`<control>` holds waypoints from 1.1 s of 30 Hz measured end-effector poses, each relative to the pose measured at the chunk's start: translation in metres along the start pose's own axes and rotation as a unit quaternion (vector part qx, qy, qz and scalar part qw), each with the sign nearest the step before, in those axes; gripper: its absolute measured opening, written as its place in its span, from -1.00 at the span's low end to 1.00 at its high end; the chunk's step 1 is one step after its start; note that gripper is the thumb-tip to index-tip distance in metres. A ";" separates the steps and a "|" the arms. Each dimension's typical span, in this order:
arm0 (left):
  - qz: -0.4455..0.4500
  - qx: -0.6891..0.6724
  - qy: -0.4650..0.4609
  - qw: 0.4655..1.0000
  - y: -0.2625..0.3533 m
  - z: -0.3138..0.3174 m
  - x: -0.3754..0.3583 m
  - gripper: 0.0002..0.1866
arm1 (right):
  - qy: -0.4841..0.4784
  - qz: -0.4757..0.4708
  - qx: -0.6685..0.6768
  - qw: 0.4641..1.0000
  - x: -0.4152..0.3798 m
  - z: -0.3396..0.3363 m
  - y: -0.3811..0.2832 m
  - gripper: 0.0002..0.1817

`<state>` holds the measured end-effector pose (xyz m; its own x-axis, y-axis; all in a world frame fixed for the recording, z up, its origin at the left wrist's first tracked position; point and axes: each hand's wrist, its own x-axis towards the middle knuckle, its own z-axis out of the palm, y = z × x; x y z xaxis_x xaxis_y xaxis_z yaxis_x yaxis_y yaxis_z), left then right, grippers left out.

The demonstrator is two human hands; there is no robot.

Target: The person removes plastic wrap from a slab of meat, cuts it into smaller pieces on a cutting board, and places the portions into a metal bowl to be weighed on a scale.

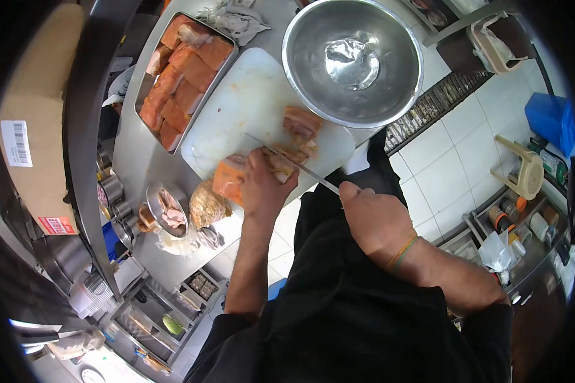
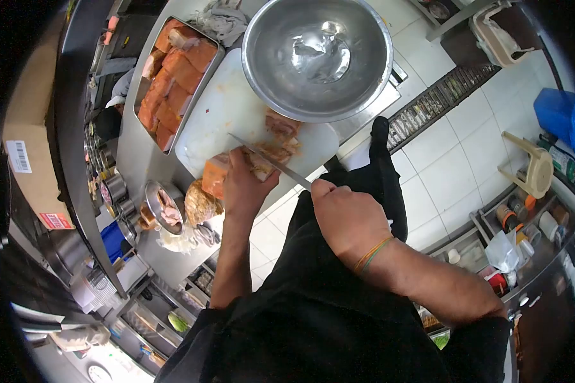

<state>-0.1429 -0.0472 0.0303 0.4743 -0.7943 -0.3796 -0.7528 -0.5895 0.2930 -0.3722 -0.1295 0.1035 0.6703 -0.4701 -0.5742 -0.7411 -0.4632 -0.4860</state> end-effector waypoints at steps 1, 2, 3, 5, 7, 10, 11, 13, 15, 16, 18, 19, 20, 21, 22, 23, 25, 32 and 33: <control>0.000 0.000 -0.001 1.000 -0.001 0.001 0.000 -0.13 | 0.002 0.002 0.002 1.000 0.004 0.003 -0.001 -0.85; 0.001 0.000 -0.002 1.000 -0.003 0.002 0.001 -0.13 | 0.004 0.003 0.004 1.000 0.007 0.004 -0.001 -0.85; 0.001 0.001 -0.003 1.000 -0.003 0.002 0.001 -0.13 | 0.006 -0.001 0.000 1.000 0.009 0.005 -0.001 -0.86; 0.015 -0.005 0.009 1.000 -0.004 0.003 0.001 -0.13 | 0.010 -0.008 -0.009 1.000 0.014 0.005 -0.001 -0.87; 0.023 -0.006 0.012 1.000 -0.004 0.004 0.001 -0.13 | 0.024 -0.024 -0.004 0.999 0.020 0.010 0.002 -0.87; 0.031 -0.001 0.017 0.999 -0.009 0.006 0.001 -0.13 | 0.032 -0.036 0.005 0.999 0.028 0.015 0.003 -0.85; 0.039 -0.002 0.025 0.999 -0.010 0.008 0.001 -0.13 | 0.033 -0.039 0.007 0.999 0.031 0.014 0.003 -0.85; 0.049 -0.002 0.032 0.998 -0.012 0.010 0.001 -0.13 | 0.028 -0.034 0.027 0.999 0.036 0.012 0.001 -0.85; 0.052 -0.006 0.033 0.998 -0.014 0.010 0.001 -0.12 | 0.015 -0.027 0.038 0.999 0.040 0.010 0.000 -0.85; 0.049 -0.011 0.035 0.998 -0.015 0.011 0.001 -0.11 | 0.007 -0.025 0.040 0.999 0.043 0.009 -0.001 -0.85; 0.040 -0.020 0.037 0.998 -0.015 0.013 0.000 -0.10 | 0.004 -0.022 0.052 0.998 0.050 0.011 -0.003 -0.85; 0.040 -0.016 0.040 0.998 -0.017 0.015 0.001 -0.09 | 0.013 -0.023 0.064 0.998 0.055 0.015 -0.004 -0.85; 0.039 -0.012 0.042 0.998 -0.020 0.018 0.001 -0.09 | 0.022 -0.023 0.075 0.997 0.058 0.020 -0.005 -0.85; 0.038 -0.007 0.045 0.998 -0.019 0.018 0.000 -0.09 | 0.028 -0.022 0.071 0.997 0.060 0.027 -0.005 -0.85; 0.034 -0.004 0.047 0.998 -0.016 0.017 -0.001 -0.09 | 0.037 -0.023 0.067 0.997 0.063 0.032 -0.007 -0.85; 0.030 0.000 0.048 0.998 -0.013 0.015 -0.003 -0.09 | 0.046 -0.024 0.062 0.997 0.063 0.035 -0.007 -0.85; 0.042 -0.007 0.058 0.997 -0.009 0.015 -0.001 -0.09 | 0.022 -0.004 0.086 0.996 0.049 0.025 -0.005 -0.84; 0.049 0.017 0.055 0.997 -0.015 0.022 -0.004 -0.11 | 0.018 0.006 0.031 0.999 0.011 0.033 0.008 -0.92; 0.055 0.012 0.063 0.996 -0.014 0.021 -0.005 -0.11 | 0.025 0.000 0.029 0.999 0.013 0.035 0.007 -0.92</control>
<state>-0.1440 -0.0318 0.0095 0.4405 -0.8669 -0.2332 -0.8137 -0.4953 0.3042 -0.3702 -0.1127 0.0694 0.6698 -0.5077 -0.5419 -0.7415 -0.4192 -0.5238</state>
